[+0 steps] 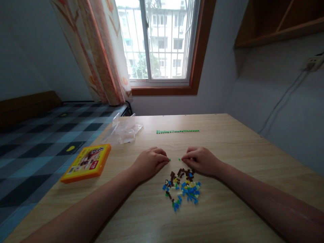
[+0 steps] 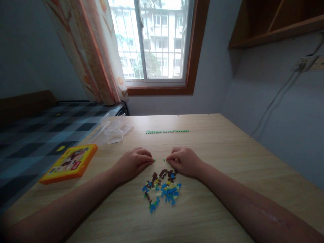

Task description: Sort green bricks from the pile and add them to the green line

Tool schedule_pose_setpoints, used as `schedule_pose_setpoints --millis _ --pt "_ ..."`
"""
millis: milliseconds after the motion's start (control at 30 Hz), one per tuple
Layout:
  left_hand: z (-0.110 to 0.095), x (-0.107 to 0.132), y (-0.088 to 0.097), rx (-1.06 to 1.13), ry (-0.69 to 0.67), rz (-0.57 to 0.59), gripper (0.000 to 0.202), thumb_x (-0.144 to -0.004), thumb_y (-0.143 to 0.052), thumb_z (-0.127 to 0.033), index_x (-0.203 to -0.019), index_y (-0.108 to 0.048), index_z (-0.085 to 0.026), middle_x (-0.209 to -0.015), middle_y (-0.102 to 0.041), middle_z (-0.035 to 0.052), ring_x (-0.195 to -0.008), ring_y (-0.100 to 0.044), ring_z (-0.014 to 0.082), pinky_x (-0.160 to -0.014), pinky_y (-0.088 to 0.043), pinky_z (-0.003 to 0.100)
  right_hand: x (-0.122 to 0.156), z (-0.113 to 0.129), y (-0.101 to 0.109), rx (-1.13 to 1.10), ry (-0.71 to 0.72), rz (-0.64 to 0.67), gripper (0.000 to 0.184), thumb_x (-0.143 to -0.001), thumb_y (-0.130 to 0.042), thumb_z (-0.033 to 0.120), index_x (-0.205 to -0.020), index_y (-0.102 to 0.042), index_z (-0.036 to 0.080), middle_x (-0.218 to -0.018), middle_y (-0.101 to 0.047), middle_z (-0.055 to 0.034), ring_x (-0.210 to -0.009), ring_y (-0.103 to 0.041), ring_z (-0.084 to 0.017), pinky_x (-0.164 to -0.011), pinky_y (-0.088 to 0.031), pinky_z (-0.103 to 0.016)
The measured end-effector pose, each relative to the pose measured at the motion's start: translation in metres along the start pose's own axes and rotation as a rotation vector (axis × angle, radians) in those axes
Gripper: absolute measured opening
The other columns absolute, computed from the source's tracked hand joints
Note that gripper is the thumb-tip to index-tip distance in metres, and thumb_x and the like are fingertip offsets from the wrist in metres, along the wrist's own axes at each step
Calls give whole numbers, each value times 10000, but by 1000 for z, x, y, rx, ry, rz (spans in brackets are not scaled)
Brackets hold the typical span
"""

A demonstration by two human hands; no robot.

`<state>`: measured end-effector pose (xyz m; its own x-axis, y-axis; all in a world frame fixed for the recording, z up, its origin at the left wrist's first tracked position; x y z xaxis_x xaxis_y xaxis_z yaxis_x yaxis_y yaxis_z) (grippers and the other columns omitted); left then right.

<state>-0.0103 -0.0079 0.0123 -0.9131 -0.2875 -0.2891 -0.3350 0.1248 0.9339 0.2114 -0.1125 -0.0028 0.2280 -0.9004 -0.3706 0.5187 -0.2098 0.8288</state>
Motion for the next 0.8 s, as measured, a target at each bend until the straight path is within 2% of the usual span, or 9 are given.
schedule_pose_setpoints --millis 367,567,800 --pt "-5 -4 -1 -45 -12 39 279 -998 -491 -340 -1107 -745 -298 -1091 -680 47 -927 -620 207 -846 -497 369 -1 0 -2 34 34 4 234 -952 -569 298 -984 -789 226 -819 -686 -32 -712 -604 -103 -666 -401 -213" --pt "-4 -4 -2 -50 -13 27 291 -1006 -477 -339 -1108 -743 -281 -1087 -681 54 -928 -616 204 -855 -501 366 0 0 -3 37 22 1 219 -940 -579 284 -979 -789 231 -821 -685 -29 -711 -607 -104 -666 -405 -219" --pt "-4 -4 -4 -81 -41 17 284 -1001 -484 -344 -1134 -734 -315 -1129 -667 56 -919 -602 211 -860 -494 391 2 7 2 36 35 -44 191 -925 -593 246 -942 -779 205 -798 -670 -28 -697 -584 -99 -647 -399 -220"
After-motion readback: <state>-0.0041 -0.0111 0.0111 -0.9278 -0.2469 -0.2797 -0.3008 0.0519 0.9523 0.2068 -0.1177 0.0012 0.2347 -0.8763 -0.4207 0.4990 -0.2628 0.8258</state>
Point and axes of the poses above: each hand's wrist, its own x-axis away from the middle knuckle, its own y-axis out of the back of the hand, z = x × y, the point moved 2 cm from there along -x, towards the middle knuckle
